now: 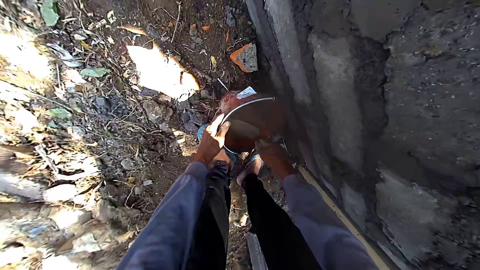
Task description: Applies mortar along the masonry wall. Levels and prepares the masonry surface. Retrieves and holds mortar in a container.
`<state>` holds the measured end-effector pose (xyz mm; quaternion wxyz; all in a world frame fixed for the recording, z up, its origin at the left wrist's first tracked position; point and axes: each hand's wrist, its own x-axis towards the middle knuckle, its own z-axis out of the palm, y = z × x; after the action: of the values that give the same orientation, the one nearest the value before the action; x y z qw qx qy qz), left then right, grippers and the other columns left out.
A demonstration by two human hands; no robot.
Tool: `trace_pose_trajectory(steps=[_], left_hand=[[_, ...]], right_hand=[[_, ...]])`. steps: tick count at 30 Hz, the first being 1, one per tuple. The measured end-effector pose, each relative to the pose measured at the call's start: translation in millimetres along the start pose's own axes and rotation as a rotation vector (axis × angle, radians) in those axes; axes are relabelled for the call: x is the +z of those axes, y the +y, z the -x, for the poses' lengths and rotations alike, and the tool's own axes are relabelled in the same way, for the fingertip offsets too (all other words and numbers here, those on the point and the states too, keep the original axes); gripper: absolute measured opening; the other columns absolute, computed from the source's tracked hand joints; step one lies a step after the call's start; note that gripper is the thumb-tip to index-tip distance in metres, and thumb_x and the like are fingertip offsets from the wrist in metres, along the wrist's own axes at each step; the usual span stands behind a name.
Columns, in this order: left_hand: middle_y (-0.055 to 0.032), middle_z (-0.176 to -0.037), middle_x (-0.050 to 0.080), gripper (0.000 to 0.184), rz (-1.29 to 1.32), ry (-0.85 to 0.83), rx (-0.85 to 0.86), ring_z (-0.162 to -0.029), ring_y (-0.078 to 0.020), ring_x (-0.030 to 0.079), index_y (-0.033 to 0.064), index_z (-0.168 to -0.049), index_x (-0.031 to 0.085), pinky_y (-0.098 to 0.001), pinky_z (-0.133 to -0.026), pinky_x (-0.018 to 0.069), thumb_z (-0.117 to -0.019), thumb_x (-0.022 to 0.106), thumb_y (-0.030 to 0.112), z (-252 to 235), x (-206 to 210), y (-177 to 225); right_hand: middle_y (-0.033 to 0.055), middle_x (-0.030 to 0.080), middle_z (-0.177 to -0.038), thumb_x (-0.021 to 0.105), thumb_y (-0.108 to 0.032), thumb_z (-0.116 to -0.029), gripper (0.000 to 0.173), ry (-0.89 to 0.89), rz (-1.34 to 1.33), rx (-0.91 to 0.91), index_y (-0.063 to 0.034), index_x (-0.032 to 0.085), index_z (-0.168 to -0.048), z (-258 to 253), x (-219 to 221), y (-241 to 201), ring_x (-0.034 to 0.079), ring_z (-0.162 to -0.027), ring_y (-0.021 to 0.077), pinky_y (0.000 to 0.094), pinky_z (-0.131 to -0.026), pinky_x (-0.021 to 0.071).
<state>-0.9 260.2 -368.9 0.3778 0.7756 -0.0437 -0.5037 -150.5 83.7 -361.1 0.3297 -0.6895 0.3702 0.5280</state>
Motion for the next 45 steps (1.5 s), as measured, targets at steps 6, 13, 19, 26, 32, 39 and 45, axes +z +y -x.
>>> trace_pose_trajectory(steps=[6,13,19,26,32,39,45], left_hand=[[-0.0148,-0.145,0.058,0.049,0.068,0.052,-0.029,-0.132,-0.0253,0.058,0.0094,-0.152,0.048,-0.0485,-0.113,0.0431,-0.1091,0.049,0.032,0,5,-4],[-0.0046,-0.153,0.052,0.048,0.128,0.006,-0.142,-0.141,-0.0205,0.049,0.0193,-0.151,0.052,-0.0482,-0.118,0.0368,-0.1080,0.050,0.040,2,14,14],[-0.0117,-0.150,0.054,0.047,0.187,-0.003,-0.129,-0.135,-0.0244,0.053,0.0141,-0.152,0.049,-0.0485,-0.113,0.0421,-0.1101,0.046,0.034,-22,-18,21],[-0.0157,-0.149,0.054,0.050,0.174,0.227,-0.151,-0.139,-0.0250,0.050,0.0064,-0.149,0.051,-0.0465,-0.118,0.0379,-0.1094,0.047,0.038,26,-62,56],[-0.0203,-0.154,0.047,0.060,0.292,0.214,-0.160,-0.142,-0.0283,0.047,0.0021,-0.153,0.043,-0.0478,-0.114,0.0412,-0.1102,0.039,0.043,143,-81,165],[-0.0145,-0.149,0.050,0.056,0.741,0.207,0.004,-0.133,-0.0182,0.051,0.0032,-0.152,0.041,-0.0403,-0.111,0.0442,-0.1121,0.026,0.040,234,-26,346],[-0.0249,-0.167,0.018,0.054,0.459,0.165,0.075,-0.156,-0.0272,0.019,-0.0036,-0.161,0.009,-0.0386,-0.126,0.0181,-0.1120,0.019,0.015,280,30,482]], right_hand=[[0.0252,0.067,-0.125,0.047,-0.032,-0.1085,0.040,0.112,-0.024,0.107,-0.0028,0.067,-0.128,-28,30,-35,0.063,-0.120,0.0433,0.0632,-0.100,0.0494],[0.0254,0.069,-0.114,0.041,-0.028,-0.1113,0.042,0.037,-0.172,-0.070,0.0035,0.067,-0.120,-27,42,-57,0.066,-0.113,0.0387,0.0563,-0.099,0.0505],[0.0236,0.068,-0.108,0.037,-0.027,-0.1127,0.044,0.015,-0.318,-0.234,0.0053,0.065,-0.123,6,20,-30,0.065,-0.105,0.0327,0.0493,-0.100,0.0486],[0.0241,0.062,-0.137,0.041,-0.033,-0.1105,0.048,-0.016,-0.143,-0.159,-0.0020,0.059,-0.142,128,-37,-33,0.058,-0.131,0.0370,0.0544,-0.114,0.0425],[0.0243,0.069,-0.118,0.043,-0.028,-0.1090,0.041,0.032,-0.112,-0.280,-0.0011,0.064,-0.131,343,-120,-33,0.066,-0.114,0.0381,0.0556,-0.102,0.0494],[0.0063,0.061,-0.069,0.040,-0.027,-0.1084,0.042,0.421,-0.288,-0.601,-0.0012,0.068,-0.091,553,-209,18,0.060,-0.064,0.0128,0.0347,-0.062,0.0512],[0.0154,0.074,-0.088,0.045,-0.036,-0.1055,0.046,1.156,-0.002,-0.354,0.0012,0.073,-0.103,579,-240,43,0.073,-0.075,0.0256,0.0440,-0.064,0.0591]])
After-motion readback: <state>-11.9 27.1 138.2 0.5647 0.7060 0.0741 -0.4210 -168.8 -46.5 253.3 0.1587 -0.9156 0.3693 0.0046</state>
